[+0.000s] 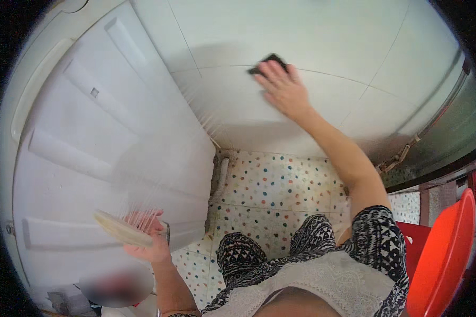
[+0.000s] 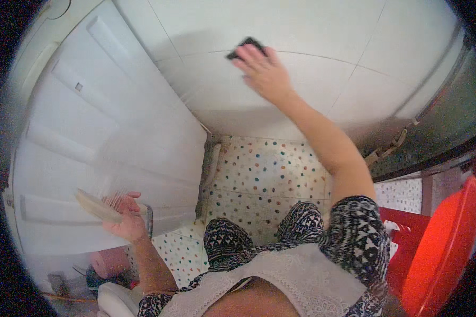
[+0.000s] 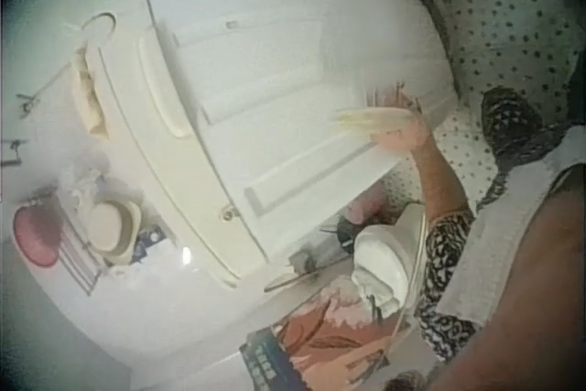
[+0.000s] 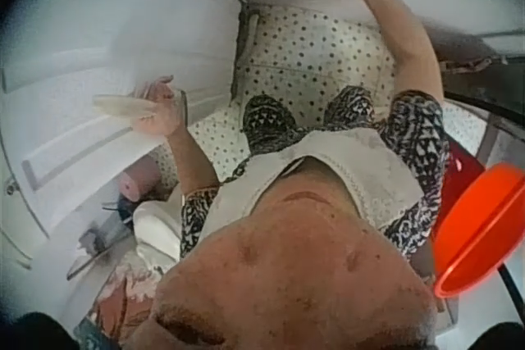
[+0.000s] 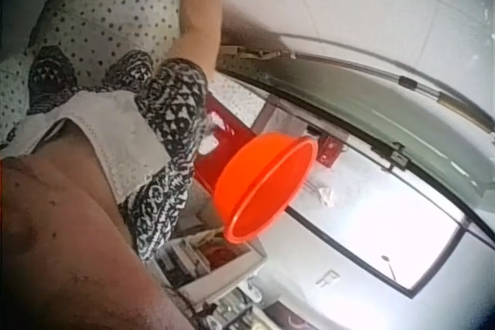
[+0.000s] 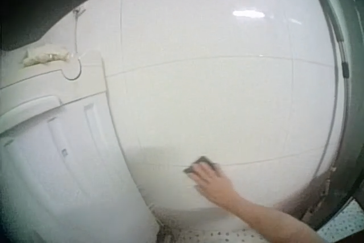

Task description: Scrubbing and rinsing the exterior of a small washing machine in a bathroom.

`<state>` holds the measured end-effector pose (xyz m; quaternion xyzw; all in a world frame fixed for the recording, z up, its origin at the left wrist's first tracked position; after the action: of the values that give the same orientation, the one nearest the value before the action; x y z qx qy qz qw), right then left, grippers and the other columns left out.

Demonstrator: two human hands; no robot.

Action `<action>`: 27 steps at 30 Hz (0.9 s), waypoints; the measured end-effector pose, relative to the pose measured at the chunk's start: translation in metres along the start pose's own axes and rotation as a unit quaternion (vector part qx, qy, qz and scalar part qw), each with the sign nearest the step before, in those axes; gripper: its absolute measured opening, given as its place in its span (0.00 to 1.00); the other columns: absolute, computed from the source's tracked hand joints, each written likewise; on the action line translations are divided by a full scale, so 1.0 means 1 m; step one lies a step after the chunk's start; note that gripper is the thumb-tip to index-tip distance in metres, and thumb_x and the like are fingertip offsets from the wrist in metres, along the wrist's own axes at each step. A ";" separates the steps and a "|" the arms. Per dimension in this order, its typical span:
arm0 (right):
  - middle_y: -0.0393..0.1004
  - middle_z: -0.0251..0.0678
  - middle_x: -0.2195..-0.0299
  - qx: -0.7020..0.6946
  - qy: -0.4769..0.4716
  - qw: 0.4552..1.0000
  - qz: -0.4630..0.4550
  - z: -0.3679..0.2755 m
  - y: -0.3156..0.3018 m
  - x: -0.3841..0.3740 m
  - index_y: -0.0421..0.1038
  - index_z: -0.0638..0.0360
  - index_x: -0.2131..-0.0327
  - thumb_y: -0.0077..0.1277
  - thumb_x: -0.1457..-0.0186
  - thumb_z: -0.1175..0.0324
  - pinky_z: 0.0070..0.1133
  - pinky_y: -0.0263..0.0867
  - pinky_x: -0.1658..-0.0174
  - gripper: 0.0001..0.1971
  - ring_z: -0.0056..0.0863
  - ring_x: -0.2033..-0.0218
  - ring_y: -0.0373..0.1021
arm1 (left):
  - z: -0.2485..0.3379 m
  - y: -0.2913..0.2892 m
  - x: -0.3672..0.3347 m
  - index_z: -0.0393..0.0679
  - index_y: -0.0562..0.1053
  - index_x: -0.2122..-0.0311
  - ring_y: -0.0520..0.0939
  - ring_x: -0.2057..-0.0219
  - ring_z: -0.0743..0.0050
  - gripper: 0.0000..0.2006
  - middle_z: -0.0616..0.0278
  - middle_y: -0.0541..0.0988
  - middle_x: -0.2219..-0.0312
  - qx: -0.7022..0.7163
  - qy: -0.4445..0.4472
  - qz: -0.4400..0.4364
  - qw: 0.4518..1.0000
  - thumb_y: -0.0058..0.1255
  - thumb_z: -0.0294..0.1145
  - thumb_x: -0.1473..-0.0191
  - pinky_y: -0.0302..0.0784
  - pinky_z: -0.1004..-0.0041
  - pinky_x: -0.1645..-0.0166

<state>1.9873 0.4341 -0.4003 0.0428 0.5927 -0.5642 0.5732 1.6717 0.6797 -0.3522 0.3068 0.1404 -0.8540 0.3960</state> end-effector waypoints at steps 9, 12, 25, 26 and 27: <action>0.50 0.24 0.40 0.008 -0.011 1.000 0.005 -0.033 0.000 -0.032 0.59 0.44 0.47 0.46 0.52 0.62 0.30 0.42 0.40 0.26 0.21 0.39 0.45 | 0.007 -0.027 -0.004 0.35 0.66 0.77 0.64 0.87 0.78 0.03 0.64 0.63 0.88 -0.003 0.015 -0.004 1.000 0.42 0.17 0.53 0.75 0.62 0.70; 0.50 0.29 0.40 0.029 0.062 0.997 -0.041 0.010 -0.033 0.037 0.57 0.45 0.45 0.48 0.52 0.60 0.31 0.42 0.40 0.28 0.27 0.39 0.45 | 0.004 -0.043 -0.010 0.32 0.69 0.76 0.67 0.84 0.80 0.07 0.63 0.68 0.85 -0.013 0.030 -0.037 0.999 0.49 0.25 0.52 0.76 0.66 0.66; 0.48 0.27 0.40 -0.030 -0.119 0.992 -0.015 -0.157 0.049 -0.136 0.61 0.48 0.48 0.46 0.53 0.63 0.27 0.39 0.38 0.25 0.23 0.38 0.43 | -0.008 -0.058 -0.007 0.32 0.70 0.71 0.66 0.85 0.85 0.04 0.66 0.69 0.85 -0.114 0.064 -0.012 0.991 0.49 0.23 0.51 0.66 0.80 0.78; 0.48 0.27 0.40 -0.032 -0.117 0.992 -0.015 -0.159 0.048 -0.136 0.61 0.48 0.48 0.46 0.53 0.63 0.27 0.39 0.38 0.25 0.23 0.38 0.43 | -0.007 -0.059 -0.006 0.32 0.71 0.71 0.66 0.85 0.86 0.04 0.67 0.69 0.85 -0.149 0.053 -0.018 0.987 0.48 0.22 0.51 0.63 0.82 0.81; 0.48 0.26 0.40 0.006 -0.130 0.991 -0.022 -0.160 0.048 -0.133 0.60 0.46 0.47 0.46 0.53 0.60 0.26 0.37 0.37 0.26 0.22 0.38 0.41 | -0.006 -0.058 -0.004 0.32 0.71 0.71 0.66 0.85 0.86 0.04 0.67 0.69 0.85 -0.151 0.053 -0.021 0.987 0.48 0.22 0.51 0.63 0.82 0.81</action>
<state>1.9650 0.6453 -0.3807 -0.0408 0.5104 -0.5812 0.6325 1.6321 0.7229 -0.3545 0.2855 0.2948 -0.8137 0.4116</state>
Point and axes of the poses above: each hand's wrist, its own x-axis away from the middle knuckle, its own y-axis out of the palm, z = x × y, the point moved 6 cm from there along -x, towards the middle knuckle
